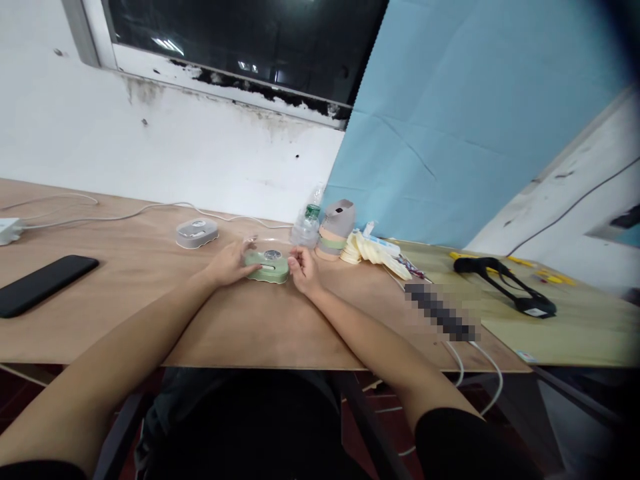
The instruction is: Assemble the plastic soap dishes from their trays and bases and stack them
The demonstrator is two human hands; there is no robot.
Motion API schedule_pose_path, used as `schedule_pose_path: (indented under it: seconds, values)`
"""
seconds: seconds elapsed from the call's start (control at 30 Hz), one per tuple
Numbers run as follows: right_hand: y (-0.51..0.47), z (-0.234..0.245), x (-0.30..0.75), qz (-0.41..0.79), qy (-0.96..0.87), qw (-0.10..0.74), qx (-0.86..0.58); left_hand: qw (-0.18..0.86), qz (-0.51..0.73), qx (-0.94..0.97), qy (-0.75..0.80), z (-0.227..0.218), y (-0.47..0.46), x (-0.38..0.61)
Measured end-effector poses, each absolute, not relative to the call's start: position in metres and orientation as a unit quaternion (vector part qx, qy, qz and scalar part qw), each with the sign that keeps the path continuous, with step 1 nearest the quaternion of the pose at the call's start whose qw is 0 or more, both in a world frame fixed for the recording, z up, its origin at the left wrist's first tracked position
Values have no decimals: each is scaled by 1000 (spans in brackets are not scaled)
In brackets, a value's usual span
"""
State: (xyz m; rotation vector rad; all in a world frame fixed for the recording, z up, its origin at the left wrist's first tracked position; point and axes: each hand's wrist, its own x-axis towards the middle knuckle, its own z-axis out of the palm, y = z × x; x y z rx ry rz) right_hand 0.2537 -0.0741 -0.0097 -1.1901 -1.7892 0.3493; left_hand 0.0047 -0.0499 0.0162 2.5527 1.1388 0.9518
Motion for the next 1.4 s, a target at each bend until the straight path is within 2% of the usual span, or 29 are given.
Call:
schedule_pose_path:
  seconds: [0.2,0.37,0.47,0.73,1.4]
  values:
    - [-60,-4,259,158,-710,478,-493,76,318,861,389,18,-48,3]
    - [-51,-10,262,310,-688,432,-494,69,311,852,415,13,-45,1]
    - [-47,-12,260,358,-671,397,-514,77,275,857,429,7,-41,0]
    - [-50,-6,262,327,-709,353,-515,116,204,861,452,2,-34,-5]
    - [-50,-3,266,290,-717,335,-538,174,204,852,450,8,-45,-1]
